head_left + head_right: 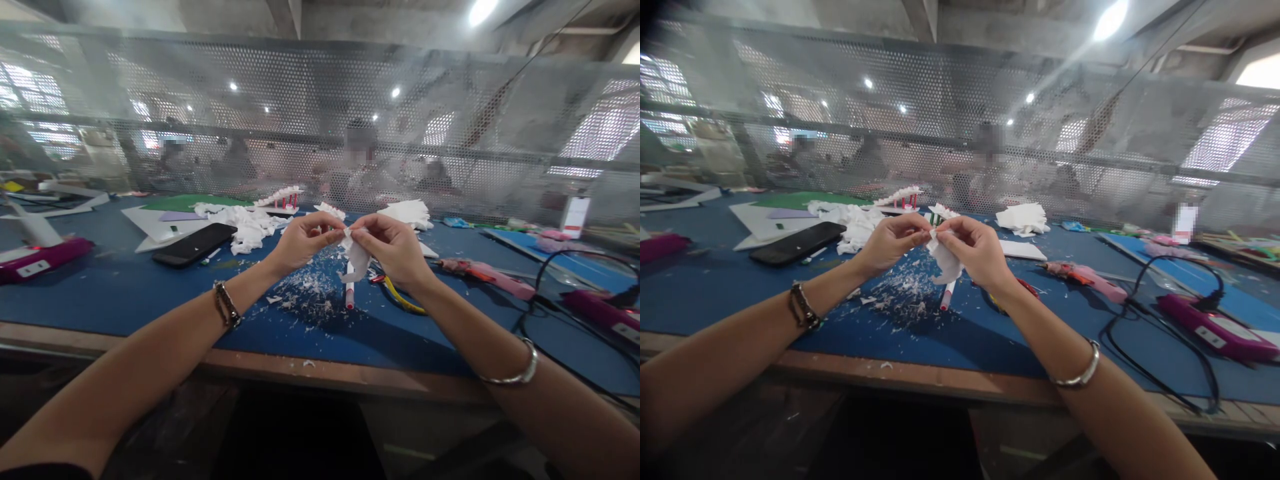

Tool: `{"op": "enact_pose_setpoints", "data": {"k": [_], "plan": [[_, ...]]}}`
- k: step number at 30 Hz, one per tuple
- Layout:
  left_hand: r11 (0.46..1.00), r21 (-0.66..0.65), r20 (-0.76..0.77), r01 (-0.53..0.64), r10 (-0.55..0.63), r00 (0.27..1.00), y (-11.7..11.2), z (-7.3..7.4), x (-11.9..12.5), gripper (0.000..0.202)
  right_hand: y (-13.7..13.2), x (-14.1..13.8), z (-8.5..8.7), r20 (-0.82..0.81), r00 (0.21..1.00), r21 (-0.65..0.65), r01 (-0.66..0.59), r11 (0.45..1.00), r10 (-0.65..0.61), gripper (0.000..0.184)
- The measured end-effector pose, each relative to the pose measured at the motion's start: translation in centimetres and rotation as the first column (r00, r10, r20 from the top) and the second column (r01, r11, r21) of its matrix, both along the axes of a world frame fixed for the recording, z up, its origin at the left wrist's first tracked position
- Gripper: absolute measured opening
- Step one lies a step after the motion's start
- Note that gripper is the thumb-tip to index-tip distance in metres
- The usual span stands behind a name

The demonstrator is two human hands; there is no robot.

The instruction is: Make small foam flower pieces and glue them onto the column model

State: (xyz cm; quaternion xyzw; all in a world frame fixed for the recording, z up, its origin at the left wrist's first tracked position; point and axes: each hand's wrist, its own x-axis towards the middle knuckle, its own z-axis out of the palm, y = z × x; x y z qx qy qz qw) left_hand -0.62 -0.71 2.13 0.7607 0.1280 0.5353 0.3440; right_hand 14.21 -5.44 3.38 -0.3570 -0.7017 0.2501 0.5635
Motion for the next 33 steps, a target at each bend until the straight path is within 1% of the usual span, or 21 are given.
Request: {"op": "enact_pose_setpoints", "data": {"k": [5,9,11,13,16,20,25,27,30,33], "plan": [[0.999,-0.041,0.014,0.029,-0.028,0.999,-0.1,0.0,0.1,0.022,0.0,0.0,-0.2,0.001,1.000,0.018,-0.001,1.000,0.001,0.007],[0.995,-0.084,0.067,0.057,-0.051,0.996,-0.1,-0.1,0.3,0.024,0.2,-0.1,-0.4,-0.021,1.000,0.011,-0.012,1.000,0.013,0.008],[0.994,-0.094,0.081,0.055,-0.047,0.996,-0.1,-0.1,0.3,0.022,0.2,-0.1,-0.4,-0.032,0.999,0.017,-0.011,1.000,0.011,0.008],[0.995,-0.092,0.075,0.038,-0.032,0.997,-0.1,-0.1,0.4,0.019,0.2,-0.2,-0.5,-0.028,1.000,0.041,0.012,0.999,-0.011,0.007],[0.998,-0.055,0.094,0.007,-0.002,0.996,-0.1,-0.3,0.6,0.019,0.1,-0.3,-0.6,-0.004,0.998,0.120,0.069,0.990,-0.070,0.004],[0.999,0.018,0.166,-0.039,0.035,0.985,-0.3,-0.5,0.9,0.016,0.0,-0.3,-0.7,0.033,0.989,0.245,0.130,0.961,-0.142,0.004],[0.997,0.039,0.196,-0.070,0.061,0.979,-0.9,-0.5,1.1,0.006,-0.1,-0.3,-0.8,0.077,0.963,0.380,0.212,0.900,-0.259,0.004],[0.996,0.040,0.192,-0.077,0.068,0.979,-1.0,-0.5,1.1,0.004,-0.1,-0.2,-0.9,0.084,0.958,0.424,0.214,0.880,-0.274,0.003],[0.996,0.043,0.172,-0.073,0.065,0.983,-1.0,-0.7,1.2,0.006,0.0,-0.1,-1.0,0.101,0.954,0.482,0.202,0.853,-0.283,0.004],[0.996,0.039,0.159,-0.078,0.071,0.985,-1.0,-0.9,1.3,0.008,0.0,0.0,-1.1,0.127,0.947,0.514,0.190,0.836,-0.294,0.004]]}}
